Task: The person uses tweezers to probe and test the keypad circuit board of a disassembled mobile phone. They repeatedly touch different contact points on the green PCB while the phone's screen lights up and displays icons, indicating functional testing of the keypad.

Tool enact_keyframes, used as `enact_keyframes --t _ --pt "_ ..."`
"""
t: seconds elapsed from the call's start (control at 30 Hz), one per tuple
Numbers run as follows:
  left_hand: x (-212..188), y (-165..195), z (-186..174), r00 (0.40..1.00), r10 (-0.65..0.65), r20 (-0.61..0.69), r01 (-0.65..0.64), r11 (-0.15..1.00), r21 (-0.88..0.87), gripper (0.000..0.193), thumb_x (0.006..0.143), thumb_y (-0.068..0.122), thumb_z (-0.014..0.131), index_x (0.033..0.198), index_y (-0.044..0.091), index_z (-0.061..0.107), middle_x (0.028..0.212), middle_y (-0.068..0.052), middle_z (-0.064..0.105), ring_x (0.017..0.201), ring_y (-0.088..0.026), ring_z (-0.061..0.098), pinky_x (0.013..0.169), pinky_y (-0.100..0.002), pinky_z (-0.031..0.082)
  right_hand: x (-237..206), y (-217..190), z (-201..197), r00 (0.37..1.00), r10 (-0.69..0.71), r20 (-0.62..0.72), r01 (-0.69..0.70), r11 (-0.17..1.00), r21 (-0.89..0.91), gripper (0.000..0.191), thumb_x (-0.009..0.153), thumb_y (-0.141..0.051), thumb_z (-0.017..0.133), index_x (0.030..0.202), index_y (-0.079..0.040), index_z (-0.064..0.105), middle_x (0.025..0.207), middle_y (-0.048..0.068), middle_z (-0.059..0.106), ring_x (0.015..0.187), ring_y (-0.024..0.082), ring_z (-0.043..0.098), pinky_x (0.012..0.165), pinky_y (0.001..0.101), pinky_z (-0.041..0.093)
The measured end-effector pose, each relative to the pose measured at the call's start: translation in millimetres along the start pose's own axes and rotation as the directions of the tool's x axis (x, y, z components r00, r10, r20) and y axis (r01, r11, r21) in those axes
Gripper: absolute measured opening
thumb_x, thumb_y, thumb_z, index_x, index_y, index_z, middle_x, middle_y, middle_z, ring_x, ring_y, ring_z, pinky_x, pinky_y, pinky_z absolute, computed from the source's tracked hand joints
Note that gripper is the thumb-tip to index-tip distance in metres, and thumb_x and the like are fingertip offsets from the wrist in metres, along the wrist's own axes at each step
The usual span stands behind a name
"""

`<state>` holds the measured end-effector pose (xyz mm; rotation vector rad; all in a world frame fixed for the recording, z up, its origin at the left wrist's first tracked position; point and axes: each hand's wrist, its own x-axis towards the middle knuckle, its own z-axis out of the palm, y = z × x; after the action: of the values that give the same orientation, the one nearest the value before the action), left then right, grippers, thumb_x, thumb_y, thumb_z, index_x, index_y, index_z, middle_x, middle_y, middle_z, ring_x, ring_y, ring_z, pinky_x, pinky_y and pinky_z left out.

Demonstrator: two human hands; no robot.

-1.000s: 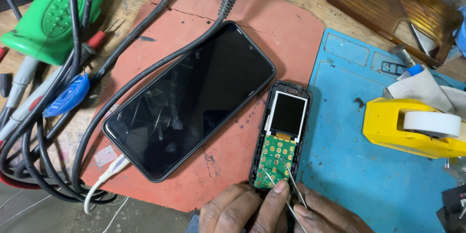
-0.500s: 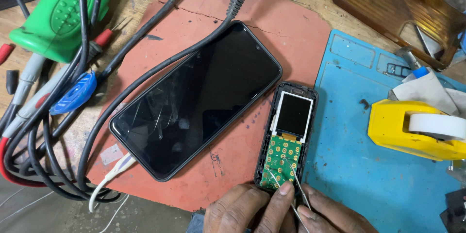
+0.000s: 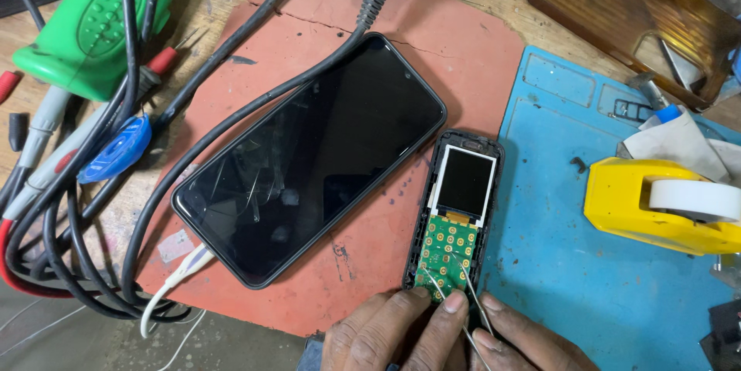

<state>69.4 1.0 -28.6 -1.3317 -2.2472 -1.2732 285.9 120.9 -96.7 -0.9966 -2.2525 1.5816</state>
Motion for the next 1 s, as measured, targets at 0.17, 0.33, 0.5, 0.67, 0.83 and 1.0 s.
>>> enact_keyframes --t 0.17,0.33,0.5,0.67,0.83,1.0 --pt "-4 7 -1 0.997 -0.075 -0.017 0.075 0.996 0.046 0.029 0.086 0.026 0.088 0.113 0.025 0.077 0.104 0.002 0.067 0.093 -0.012 0.067 0.082 -0.029 0.059 1 -4 -1 0.999 -0.038 -0.025 0.036 0.997 -0.068 0.036 0.087 -0.009 0.072 0.122 0.0 0.071 0.127 0.02 0.075 0.126 0.031 0.071 0.105 0.0418 0.059" --pt "4 12 -2 0.992 -0.123 -0.026 0.124 0.992 0.025 0.026 0.084 0.024 0.089 0.108 0.025 0.079 0.1 0.003 0.069 0.089 -0.012 0.067 0.077 -0.028 0.058 2 -5 3 0.997 -0.067 -0.047 0.061 0.991 -0.116 0.037 0.085 -0.011 0.074 0.121 0.0 0.071 0.124 0.019 0.077 0.125 0.03 0.071 0.107 0.0428 0.057" --pt "21 17 -9 0.925 -0.367 0.098 0.379 0.902 -0.205 0.027 0.088 0.023 0.091 0.113 0.018 0.081 0.101 -0.001 0.072 0.089 -0.008 0.074 0.078 -0.026 0.061 4 -15 8 0.967 -0.246 -0.06 0.228 0.949 -0.219 0.037 0.088 -0.015 0.075 0.121 -0.001 0.067 0.124 0.016 0.075 0.125 0.026 0.071 0.108 0.0387 0.059" --pt "19 22 -16 0.976 -0.218 -0.003 0.218 0.974 0.063 0.031 0.085 0.026 0.085 0.115 0.025 0.075 0.112 -0.006 0.067 0.098 -0.016 0.065 0.079 -0.026 0.058 13 -31 5 0.969 0.246 -0.03 -0.24 0.962 0.126 0.038 0.089 -0.007 0.066 0.126 -0.001 0.069 0.124 0.017 0.074 0.12 0.027 0.075 0.102 0.0382 0.062" --pt "5 11 -8 0.975 -0.222 -0.018 0.222 0.975 0.019 0.042 0.088 0.02 0.086 0.124 0.011 0.066 0.113 -0.005 0.069 0.105 -0.017 0.07 0.087 -0.031 0.059 9 -40 10 0.938 -0.341 -0.056 0.309 0.901 -0.304 0.033 0.089 -0.01 0.071 0.119 0.001 0.065 0.126 0.015 0.073 0.121 0.023 0.073 0.104 0.0358 0.061" --pt "-3 3 -8 0.978 -0.206 -0.038 0.205 0.979 -0.022 0.038 0.084 0.019 0.088 0.114 0.01 0.066 0.11 -0.004 0.071 0.104 -0.017 0.07 0.089 -0.03 0.062 8 -40 12 0.969 -0.241 -0.054 0.204 0.905 -0.373 0.03 0.085 -0.01 0.073 0.113 -0.001 0.069 0.121 0.014 0.075 0.117 0.022 0.075 0.1 0.0356 0.062"
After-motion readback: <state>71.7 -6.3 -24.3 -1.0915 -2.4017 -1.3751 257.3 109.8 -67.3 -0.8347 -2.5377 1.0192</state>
